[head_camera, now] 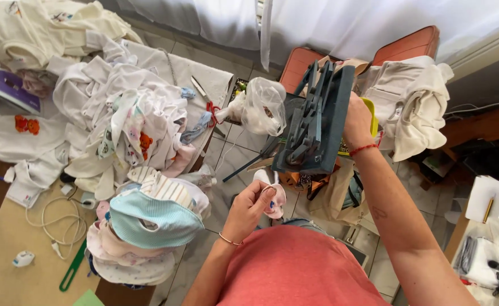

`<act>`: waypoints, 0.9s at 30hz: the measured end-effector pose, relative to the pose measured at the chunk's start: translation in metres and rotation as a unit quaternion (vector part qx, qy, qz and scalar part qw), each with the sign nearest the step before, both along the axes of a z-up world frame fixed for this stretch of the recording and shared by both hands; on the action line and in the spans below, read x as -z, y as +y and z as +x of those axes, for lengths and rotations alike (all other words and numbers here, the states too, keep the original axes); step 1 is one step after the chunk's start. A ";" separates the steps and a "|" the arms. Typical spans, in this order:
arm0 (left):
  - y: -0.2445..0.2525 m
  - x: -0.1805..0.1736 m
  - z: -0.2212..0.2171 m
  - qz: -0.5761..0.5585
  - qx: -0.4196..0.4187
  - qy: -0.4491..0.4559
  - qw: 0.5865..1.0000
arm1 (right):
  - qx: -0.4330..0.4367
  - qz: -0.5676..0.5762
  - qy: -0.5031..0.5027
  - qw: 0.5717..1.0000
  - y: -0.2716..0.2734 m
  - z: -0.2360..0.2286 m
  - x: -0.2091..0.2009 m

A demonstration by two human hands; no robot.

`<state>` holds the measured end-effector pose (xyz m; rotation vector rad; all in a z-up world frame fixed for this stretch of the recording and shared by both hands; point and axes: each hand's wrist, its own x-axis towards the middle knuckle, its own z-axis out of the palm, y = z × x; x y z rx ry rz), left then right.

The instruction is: Attaching snap buttons to baby clothes using a manual press machine

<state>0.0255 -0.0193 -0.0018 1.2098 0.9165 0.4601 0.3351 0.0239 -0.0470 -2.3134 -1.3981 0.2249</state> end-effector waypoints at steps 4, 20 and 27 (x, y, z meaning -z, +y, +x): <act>-0.003 0.001 -0.001 0.003 -0.030 0.017 0.999 | -0.062 0.031 -0.014 0.997 -0.001 -0.006 -0.019; -0.016 -0.055 -0.028 -0.009 -0.056 0.093 0.994 | -0.331 0.087 -0.006 0.940 -0.008 0.019 0.014; -0.016 -0.056 -0.031 -0.040 -0.071 0.078 0.994 | -0.349 0.046 -0.032 0.935 -0.021 0.020 0.023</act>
